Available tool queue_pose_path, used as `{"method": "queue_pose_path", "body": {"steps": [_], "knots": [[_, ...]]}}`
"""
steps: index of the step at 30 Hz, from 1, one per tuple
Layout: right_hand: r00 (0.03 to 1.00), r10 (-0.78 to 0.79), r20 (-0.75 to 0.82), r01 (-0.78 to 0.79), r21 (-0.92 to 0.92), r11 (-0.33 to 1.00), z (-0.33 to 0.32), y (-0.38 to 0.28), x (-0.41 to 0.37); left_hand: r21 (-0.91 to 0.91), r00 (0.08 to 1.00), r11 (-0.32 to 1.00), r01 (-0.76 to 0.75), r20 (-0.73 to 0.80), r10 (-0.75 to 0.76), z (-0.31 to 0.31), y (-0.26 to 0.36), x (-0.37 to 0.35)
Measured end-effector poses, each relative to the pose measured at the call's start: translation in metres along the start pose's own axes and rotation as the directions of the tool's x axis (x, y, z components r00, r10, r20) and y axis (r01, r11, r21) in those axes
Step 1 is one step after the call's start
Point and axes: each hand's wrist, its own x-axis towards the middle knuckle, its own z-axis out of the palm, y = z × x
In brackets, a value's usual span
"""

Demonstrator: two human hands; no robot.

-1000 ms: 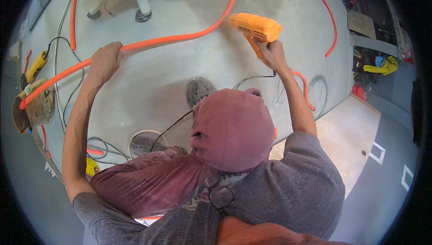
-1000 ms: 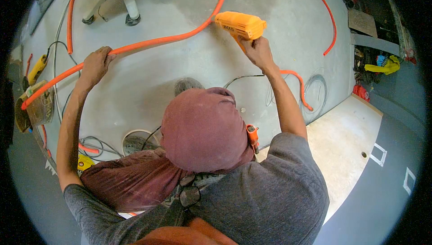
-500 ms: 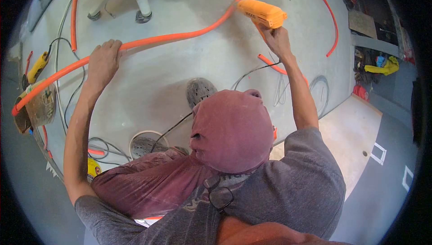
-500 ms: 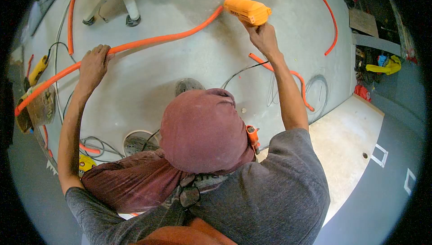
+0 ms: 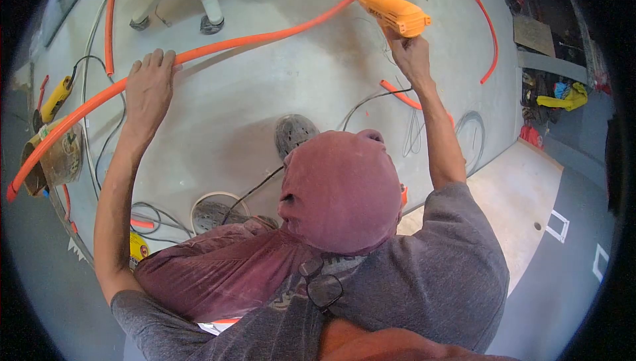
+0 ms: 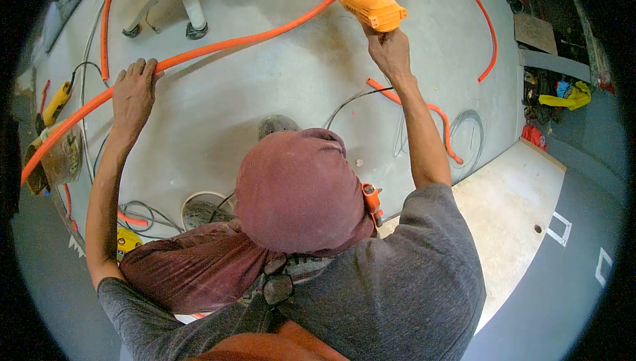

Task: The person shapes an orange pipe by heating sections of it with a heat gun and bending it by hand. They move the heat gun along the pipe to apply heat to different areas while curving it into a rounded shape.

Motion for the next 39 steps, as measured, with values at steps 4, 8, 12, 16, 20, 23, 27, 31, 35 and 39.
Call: {"method": "queue_pose_path", "body": {"steps": [4, 8, 12, 16, 20, 23, 27, 31, 35, 39], "knots": [[0.997, 0.017, 0.075, -0.015, -0.030, 0.999, 0.006, 0.005, -0.006, 0.009, 0.999, 1.000, -0.004, -0.039, 0.005, 0.004, 0.001, -0.003], [0.991, 0.048, 0.122, -0.047, -0.009, 0.999, 0.002, -0.018, -0.020, 0.045, 1.000, 0.999, 0.017, 0.017, -0.018, 0.002, 0.004, -0.004], [0.978, 0.099, 0.184, -0.104, 0.017, 0.994, 0.000, -0.034, -0.029, 0.029, 0.999, 0.999, 0.015, -0.029, -0.014, 0.010, 0.004, -0.007], [0.970, 0.030, 0.242, -0.038, 0.025, 0.999, 0.004, -0.034, -0.034, 0.031, 0.999, 0.999, 0.038, 0.011, -0.039, 0.008, 0.007, -0.008], [0.975, -0.029, 0.219, 0.018, 0.050, 0.999, 0.014, -0.033, -0.041, 0.025, 0.999, 0.999, 0.041, 0.001, -0.041, 0.012, 0.008, -0.010], [0.975, -0.032, 0.218, 0.002, 0.138, 0.990, 0.020, -0.037, -0.044, 0.035, 0.999, 0.998, 0.044, 0.005, -0.044, 0.014, 0.008, -0.012], [0.970, -0.037, 0.241, -0.002, 0.160, 0.987, 0.019, -0.047, -0.046, 0.012, 0.999, 0.999, 0.045, -0.003, -0.045, 0.013, 0.009, -0.013], [0.956, 0.022, 0.293, -0.065, 0.139, 0.988, 0.017, -0.058, -0.047, -0.001, 0.999, 0.999, 0.048, -0.005, -0.048, 0.015, 0.008, -0.014], [0.959, -0.015, 0.282, -0.034, 0.167, 0.985, 0.023, -0.055, -0.050, -0.003, 0.999, 0.999, 0.049, -0.012, -0.049, 0.019, 0.007, -0.016], [0.944, -0.021, 0.330, -0.043, 0.184, 0.982, 0.024, -0.067, -0.053, -0.005, 0.996, 0.998, 0.070, 0.049, -0.070, 0.023, 0.005, -0.017]]}}
